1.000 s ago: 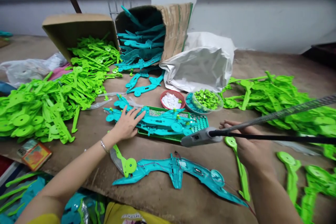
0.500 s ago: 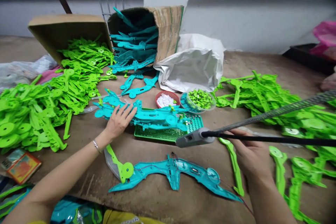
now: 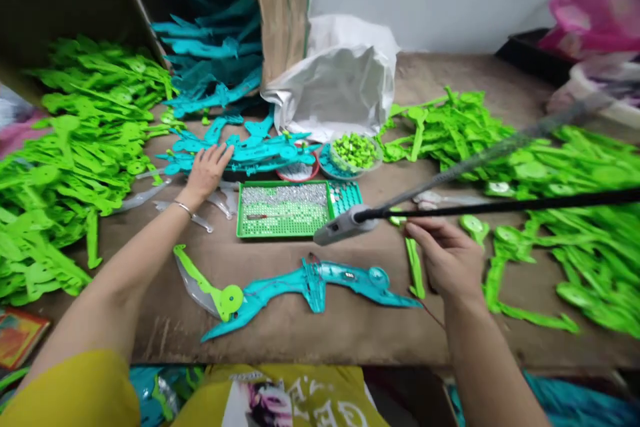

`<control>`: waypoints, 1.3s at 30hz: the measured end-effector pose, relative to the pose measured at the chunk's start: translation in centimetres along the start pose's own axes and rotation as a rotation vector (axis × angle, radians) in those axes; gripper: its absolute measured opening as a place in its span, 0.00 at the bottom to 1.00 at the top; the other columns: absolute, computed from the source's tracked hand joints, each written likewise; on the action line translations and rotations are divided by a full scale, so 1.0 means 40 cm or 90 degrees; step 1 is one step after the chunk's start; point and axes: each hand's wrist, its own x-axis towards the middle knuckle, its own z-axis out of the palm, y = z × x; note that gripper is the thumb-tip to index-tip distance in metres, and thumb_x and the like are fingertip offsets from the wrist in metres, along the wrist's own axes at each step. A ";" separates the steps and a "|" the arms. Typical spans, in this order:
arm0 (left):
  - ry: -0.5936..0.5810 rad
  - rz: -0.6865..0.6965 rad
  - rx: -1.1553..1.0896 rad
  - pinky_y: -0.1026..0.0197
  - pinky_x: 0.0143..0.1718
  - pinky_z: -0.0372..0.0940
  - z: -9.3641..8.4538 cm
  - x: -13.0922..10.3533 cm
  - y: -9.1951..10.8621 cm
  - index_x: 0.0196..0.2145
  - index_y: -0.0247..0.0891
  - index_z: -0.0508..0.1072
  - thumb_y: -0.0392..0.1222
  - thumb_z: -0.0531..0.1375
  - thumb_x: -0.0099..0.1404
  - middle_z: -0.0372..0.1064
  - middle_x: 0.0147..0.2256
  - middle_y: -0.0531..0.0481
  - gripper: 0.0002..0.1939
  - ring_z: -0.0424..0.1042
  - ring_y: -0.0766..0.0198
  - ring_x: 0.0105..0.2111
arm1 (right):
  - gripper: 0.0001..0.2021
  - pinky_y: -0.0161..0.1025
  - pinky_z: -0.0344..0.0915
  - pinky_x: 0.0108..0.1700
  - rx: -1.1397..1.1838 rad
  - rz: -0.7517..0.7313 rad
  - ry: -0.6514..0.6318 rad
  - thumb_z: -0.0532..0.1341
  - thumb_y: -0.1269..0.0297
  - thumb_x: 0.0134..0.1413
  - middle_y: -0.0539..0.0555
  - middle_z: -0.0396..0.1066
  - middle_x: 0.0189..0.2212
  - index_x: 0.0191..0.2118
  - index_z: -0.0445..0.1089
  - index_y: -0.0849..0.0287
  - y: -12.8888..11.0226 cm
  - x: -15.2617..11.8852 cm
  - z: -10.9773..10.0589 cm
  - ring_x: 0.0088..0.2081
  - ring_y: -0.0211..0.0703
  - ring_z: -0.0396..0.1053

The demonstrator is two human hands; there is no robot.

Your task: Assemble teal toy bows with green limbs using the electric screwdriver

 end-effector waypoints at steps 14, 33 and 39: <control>-0.056 0.142 0.046 0.35 0.60 0.47 -0.099 -0.013 0.000 0.66 0.17 0.43 0.46 0.39 0.70 0.42 0.68 0.26 0.34 0.46 0.32 0.66 | 0.10 0.45 0.72 0.41 -0.265 -0.035 -0.141 0.62 0.59 0.54 0.54 0.80 0.34 0.39 0.77 0.57 0.058 -0.116 -0.166 0.34 0.45 0.76; -0.163 -0.021 -0.137 0.45 0.52 0.64 -0.093 -0.550 0.413 0.65 0.36 0.56 0.47 0.63 0.65 0.71 0.53 0.36 0.35 0.71 0.46 0.50 | 0.11 0.46 0.74 0.41 -0.253 -0.157 -0.296 0.61 0.58 0.58 0.57 0.80 0.37 0.41 0.75 0.57 0.202 -0.241 -0.091 0.36 0.48 0.78; -0.060 -0.084 -0.141 0.39 0.58 0.61 -0.127 -0.588 0.413 0.66 0.34 0.55 0.49 0.64 0.64 0.69 0.55 0.33 0.38 0.68 0.45 0.55 | 0.07 0.42 0.72 0.36 -0.255 -0.216 -0.240 0.63 0.59 0.58 0.53 0.80 0.33 0.37 0.77 0.55 0.146 -0.261 -0.073 0.31 0.45 0.77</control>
